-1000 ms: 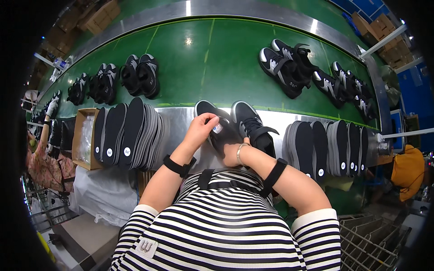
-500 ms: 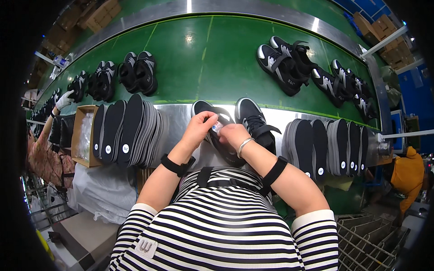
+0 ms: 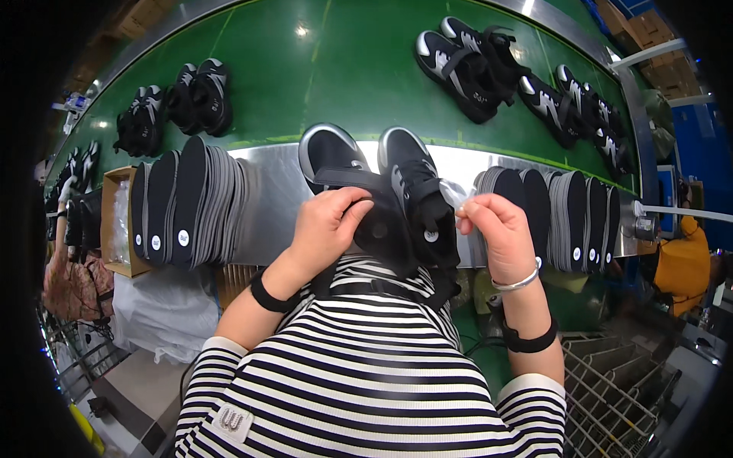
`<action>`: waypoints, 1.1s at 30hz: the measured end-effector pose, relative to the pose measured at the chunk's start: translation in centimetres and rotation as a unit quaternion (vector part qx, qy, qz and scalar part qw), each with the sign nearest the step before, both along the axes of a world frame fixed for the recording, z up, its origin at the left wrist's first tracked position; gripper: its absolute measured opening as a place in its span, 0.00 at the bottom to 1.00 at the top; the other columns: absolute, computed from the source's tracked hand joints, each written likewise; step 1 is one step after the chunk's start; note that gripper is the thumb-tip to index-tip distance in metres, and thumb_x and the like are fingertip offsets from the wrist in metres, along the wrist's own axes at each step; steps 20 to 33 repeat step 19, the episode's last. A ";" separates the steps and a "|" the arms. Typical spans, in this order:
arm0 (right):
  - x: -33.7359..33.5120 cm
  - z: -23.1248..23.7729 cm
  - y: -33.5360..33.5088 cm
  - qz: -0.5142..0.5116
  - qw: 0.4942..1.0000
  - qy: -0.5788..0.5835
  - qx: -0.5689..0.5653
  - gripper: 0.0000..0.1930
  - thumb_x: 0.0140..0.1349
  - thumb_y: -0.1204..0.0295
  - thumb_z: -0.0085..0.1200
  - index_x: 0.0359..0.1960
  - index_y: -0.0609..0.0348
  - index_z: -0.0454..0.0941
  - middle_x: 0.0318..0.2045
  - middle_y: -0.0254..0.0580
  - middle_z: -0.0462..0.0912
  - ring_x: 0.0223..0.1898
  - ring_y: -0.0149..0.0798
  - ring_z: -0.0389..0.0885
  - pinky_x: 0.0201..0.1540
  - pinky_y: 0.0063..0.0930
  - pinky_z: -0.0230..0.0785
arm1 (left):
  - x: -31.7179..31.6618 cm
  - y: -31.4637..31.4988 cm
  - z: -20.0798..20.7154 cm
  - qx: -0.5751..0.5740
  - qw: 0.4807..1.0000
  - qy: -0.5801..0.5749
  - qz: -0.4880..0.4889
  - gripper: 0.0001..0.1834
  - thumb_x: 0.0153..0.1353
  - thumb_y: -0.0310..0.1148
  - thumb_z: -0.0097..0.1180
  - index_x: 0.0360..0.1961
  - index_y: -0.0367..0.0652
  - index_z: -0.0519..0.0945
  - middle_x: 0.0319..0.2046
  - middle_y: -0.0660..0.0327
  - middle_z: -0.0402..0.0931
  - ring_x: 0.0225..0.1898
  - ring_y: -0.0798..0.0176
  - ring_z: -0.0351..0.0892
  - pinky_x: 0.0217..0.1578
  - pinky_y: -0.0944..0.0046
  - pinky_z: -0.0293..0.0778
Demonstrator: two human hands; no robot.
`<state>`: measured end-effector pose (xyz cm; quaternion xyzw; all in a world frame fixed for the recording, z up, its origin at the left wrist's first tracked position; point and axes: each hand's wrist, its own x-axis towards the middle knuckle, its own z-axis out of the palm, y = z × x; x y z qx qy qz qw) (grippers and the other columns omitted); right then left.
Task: The person inserts insoles into black sneakers on a factory assembly line. They pick up shoes from a conveyor belt, place a stack of insoles nearby, and insert one insole into each shoe before moving the pair to the next station.
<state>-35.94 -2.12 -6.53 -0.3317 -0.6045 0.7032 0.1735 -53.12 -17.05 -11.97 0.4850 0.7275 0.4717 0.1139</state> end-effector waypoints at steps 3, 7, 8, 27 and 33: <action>2.0 -1.3 -0.4 -0.039 0.999 -0.021 0.000 0.07 0.54 0.74 0.46 0.24 0.65 0.74 0.19 0.35 0.73 0.24 0.26 0.70 0.32 0.19 0.61 | 0.1 0.4 -0.2 0.016 0.999 0.026 -0.012 0.05 0.49 0.29 0.53 0.28 0.40 0.76 0.22 0.56 0.75 0.24 0.56 0.74 0.25 0.64 0.69; 2.8 -2.3 -1.0 -0.028 0.998 -0.058 0.025 0.06 0.54 0.76 0.46 0.25 0.65 0.74 0.19 0.34 0.73 0.24 0.24 0.70 0.31 0.16 0.61 | -1.1 1.5 -1.1 -0.015 1.000 -0.015 0.005 0.07 0.50 0.29 0.53 0.30 0.38 0.76 0.23 0.56 0.75 0.24 0.58 0.75 0.26 0.67 0.69; 2.7 -2.4 -1.3 -0.018 0.997 -0.066 0.030 0.06 0.54 0.76 0.46 0.25 0.65 0.74 0.19 0.34 0.74 0.24 0.24 0.70 0.31 0.15 0.61 | -1.3 1.8 -1.5 -0.017 0.999 -0.039 0.012 0.06 0.50 0.30 0.53 0.29 0.39 0.76 0.23 0.55 0.75 0.25 0.57 0.75 0.26 0.65 0.69; -1.6 -3.3 -3.5 0.152 0.902 -0.040 0.402 0.02 0.47 0.75 0.49 0.22 0.57 0.74 0.20 0.36 0.75 0.26 0.39 0.72 0.35 0.30 0.57 | 1.0 0.8 2.7 -0.086 0.953 -0.243 -0.160 0.22 0.48 0.40 0.58 0.39 0.37 0.69 0.31 0.56 0.74 0.35 0.62 0.73 0.37 0.63 0.68; -1.6 -3.3 -3.5 0.152 0.902 -0.040 0.402 0.02 0.47 0.75 0.49 0.22 0.57 0.74 0.20 0.36 0.75 0.26 0.39 0.72 0.35 0.30 0.57 | 1.0 0.8 2.7 -0.086 0.953 -0.243 -0.160 0.22 0.48 0.40 0.58 0.39 0.37 0.69 0.31 0.56 0.74 0.35 0.62 0.73 0.37 0.63 0.68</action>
